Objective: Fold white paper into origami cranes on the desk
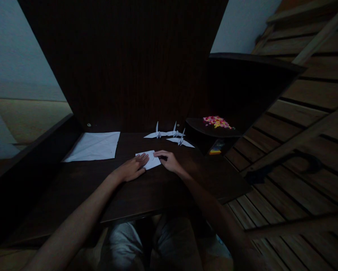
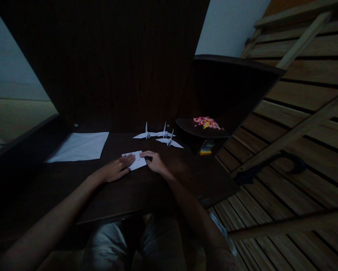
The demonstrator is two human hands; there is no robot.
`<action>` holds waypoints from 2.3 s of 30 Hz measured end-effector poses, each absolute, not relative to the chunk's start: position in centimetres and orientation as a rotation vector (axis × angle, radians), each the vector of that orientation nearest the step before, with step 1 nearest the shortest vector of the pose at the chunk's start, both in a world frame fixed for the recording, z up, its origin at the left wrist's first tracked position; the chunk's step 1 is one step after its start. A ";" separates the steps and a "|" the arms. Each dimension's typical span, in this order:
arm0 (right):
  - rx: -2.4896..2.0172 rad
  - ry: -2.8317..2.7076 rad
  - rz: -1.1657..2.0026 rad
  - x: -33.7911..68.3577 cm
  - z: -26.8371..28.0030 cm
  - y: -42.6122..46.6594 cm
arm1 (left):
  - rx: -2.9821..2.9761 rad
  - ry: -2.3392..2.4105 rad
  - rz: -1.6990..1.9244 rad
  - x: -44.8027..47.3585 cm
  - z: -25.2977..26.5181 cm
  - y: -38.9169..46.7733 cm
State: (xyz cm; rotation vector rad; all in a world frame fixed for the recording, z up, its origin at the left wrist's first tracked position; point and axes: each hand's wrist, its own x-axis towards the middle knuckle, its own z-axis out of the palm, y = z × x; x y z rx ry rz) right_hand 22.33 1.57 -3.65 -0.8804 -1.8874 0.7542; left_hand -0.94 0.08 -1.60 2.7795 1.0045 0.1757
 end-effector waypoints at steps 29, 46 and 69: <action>-1.048 -1.657 0.699 21.4 -3.0 0.8 | 1.422 1.173 1.177 -0.3 0.7 -0.4; -0.971 -1.373 1.193 20.7 -3.0 0.9 | 1.241 0.989 0.963 0.6 -0.9 0.0; -0.979 -1.302 1.222 20.7 -2.6 0.8 | 1.134 0.930 0.891 0.9 -0.1 -0.5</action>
